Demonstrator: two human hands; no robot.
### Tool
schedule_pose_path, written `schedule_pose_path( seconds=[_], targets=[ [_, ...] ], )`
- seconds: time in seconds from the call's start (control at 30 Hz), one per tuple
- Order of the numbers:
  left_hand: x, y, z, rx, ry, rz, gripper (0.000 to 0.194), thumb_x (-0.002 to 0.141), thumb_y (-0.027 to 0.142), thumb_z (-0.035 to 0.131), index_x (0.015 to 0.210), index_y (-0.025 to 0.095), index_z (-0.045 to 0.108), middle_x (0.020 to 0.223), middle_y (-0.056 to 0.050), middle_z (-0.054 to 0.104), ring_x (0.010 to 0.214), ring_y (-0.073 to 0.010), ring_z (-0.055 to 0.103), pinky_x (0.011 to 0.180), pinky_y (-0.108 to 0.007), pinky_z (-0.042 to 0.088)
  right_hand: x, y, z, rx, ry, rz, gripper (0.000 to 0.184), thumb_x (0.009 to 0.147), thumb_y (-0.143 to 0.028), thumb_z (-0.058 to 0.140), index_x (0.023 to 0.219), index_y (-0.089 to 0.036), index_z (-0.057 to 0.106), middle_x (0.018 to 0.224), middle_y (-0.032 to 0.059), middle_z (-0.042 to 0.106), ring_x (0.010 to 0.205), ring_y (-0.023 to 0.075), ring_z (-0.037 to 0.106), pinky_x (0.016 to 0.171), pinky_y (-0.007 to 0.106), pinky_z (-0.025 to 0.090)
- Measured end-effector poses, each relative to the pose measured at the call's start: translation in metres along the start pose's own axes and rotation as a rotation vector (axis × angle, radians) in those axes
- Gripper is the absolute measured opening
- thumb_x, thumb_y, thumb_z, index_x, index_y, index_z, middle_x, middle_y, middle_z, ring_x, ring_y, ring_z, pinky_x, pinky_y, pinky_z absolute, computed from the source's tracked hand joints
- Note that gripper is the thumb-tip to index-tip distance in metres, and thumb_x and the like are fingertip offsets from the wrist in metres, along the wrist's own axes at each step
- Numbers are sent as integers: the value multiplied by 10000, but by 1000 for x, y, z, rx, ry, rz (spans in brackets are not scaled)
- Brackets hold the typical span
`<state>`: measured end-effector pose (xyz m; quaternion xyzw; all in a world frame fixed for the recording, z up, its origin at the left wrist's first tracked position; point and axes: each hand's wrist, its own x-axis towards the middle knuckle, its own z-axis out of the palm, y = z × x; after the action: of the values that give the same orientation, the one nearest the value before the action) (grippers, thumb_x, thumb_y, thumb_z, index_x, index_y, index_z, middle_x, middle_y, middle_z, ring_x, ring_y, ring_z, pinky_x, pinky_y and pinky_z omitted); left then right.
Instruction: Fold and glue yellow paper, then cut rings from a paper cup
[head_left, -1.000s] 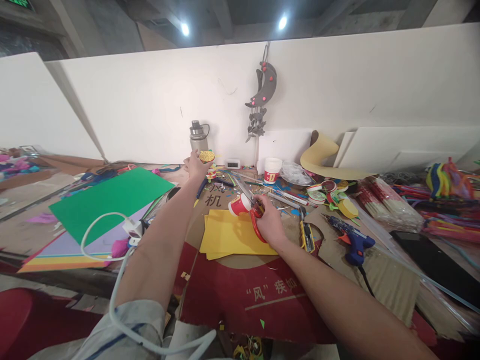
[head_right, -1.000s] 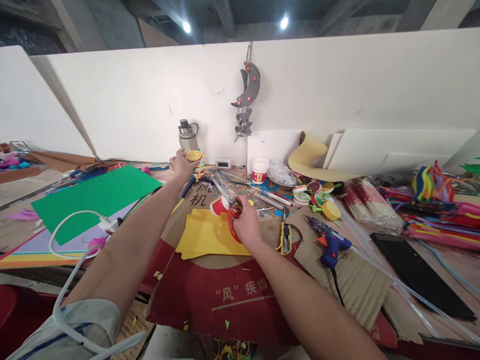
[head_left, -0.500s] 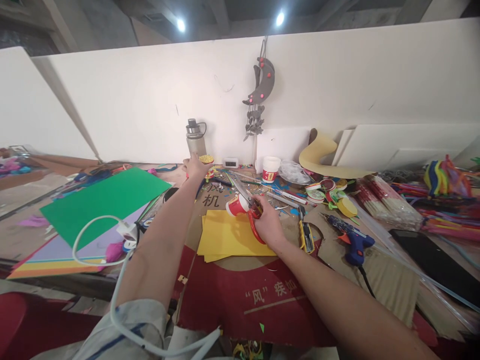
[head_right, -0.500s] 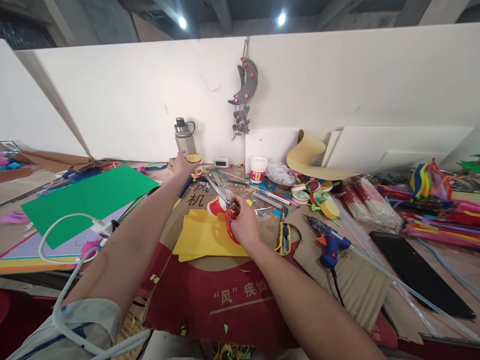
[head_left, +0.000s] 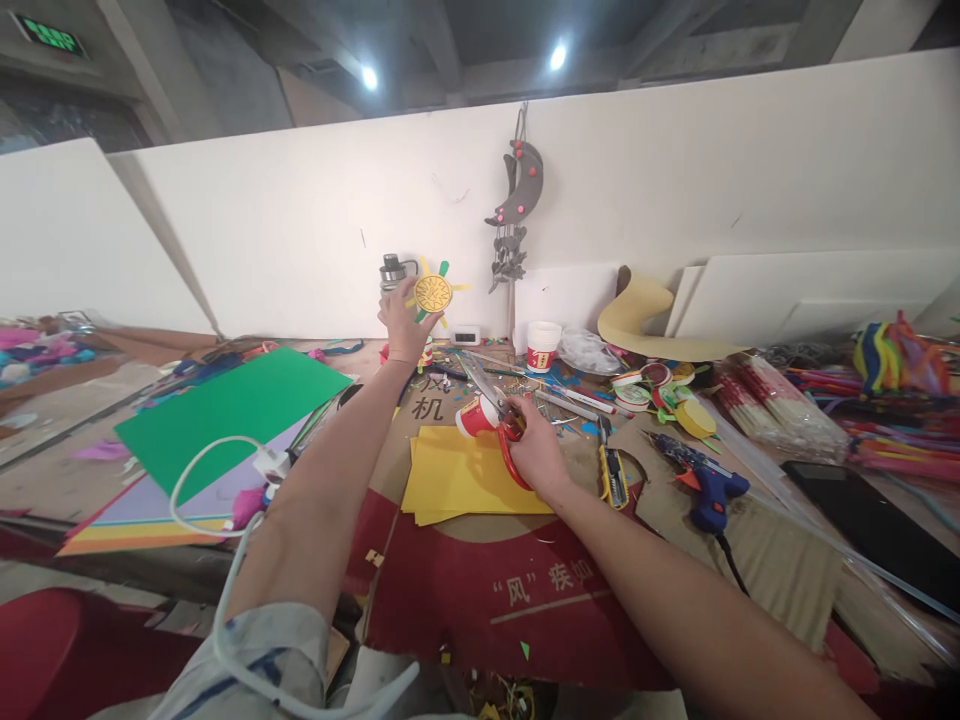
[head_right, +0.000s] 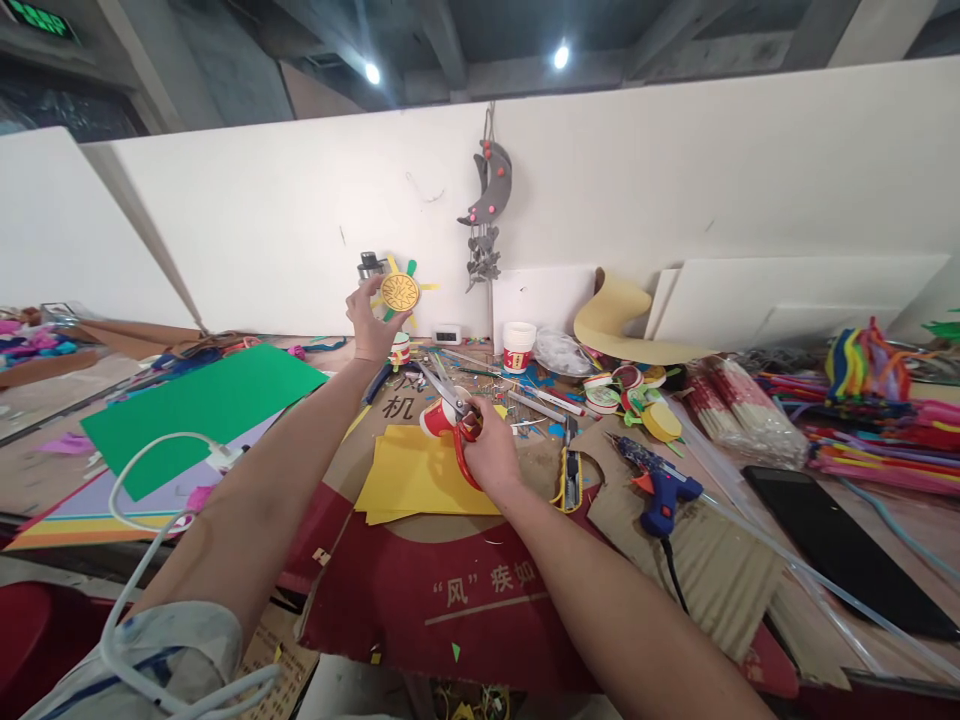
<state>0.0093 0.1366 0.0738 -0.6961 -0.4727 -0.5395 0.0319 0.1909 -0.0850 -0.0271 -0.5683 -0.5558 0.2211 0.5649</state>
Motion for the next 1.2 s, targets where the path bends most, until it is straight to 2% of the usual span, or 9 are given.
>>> schedule_pose_path(
  seconds=[0.23,0.5,0.73,0.93,1.1,1.2],
  targets=[
    [6,26,-6,23,-38,148,748,882,285,834,1561,313,521,1625,-108,582,1509,-371,490,1296,-554,348,3,-5,-1,6,12,-1,456,729,-198,603,1172,-229,709,1028,73,806,958,260,744,880,389,580],
    [15,47,-13,52,-22,183,694,884,266,814,1529,294,558,1613,-96,606,1479,-343,513,1287,-513,364,4,-11,1,84,9,-12,418,729,-212,579,1130,-213,699,935,43,772,862,228,723,812,348,569],
    [11,53,-23,82,-27,137,729,859,251,823,1541,274,565,1591,-113,619,1472,-358,514,1267,-518,369,6,-7,2,68,48,-19,348,790,-221,583,1118,-238,698,1042,74,805,957,250,751,904,402,580],
    [3,37,-18,82,-51,26,808,845,275,839,1585,266,514,1564,-126,630,1452,-378,514,1238,-539,369,5,-3,0,7,30,-19,445,766,-201,586,1194,-219,705,1035,72,802,954,254,741,916,416,582],
    [-4,4,-4,80,-6,-163,805,845,299,858,1569,268,508,1498,-106,678,1432,-371,521,1206,-529,386,3,-5,-4,28,35,-14,439,777,-236,598,1201,-208,711,1107,103,810,999,268,750,921,417,597],
    [-9,-16,5,94,-42,-292,824,831,311,876,1564,268,503,1483,-100,693,1455,-376,498,1218,-537,366,2,-5,-5,21,34,1,450,753,-233,617,1193,-221,713,1089,103,812,983,273,749,904,413,599]
  ],
)
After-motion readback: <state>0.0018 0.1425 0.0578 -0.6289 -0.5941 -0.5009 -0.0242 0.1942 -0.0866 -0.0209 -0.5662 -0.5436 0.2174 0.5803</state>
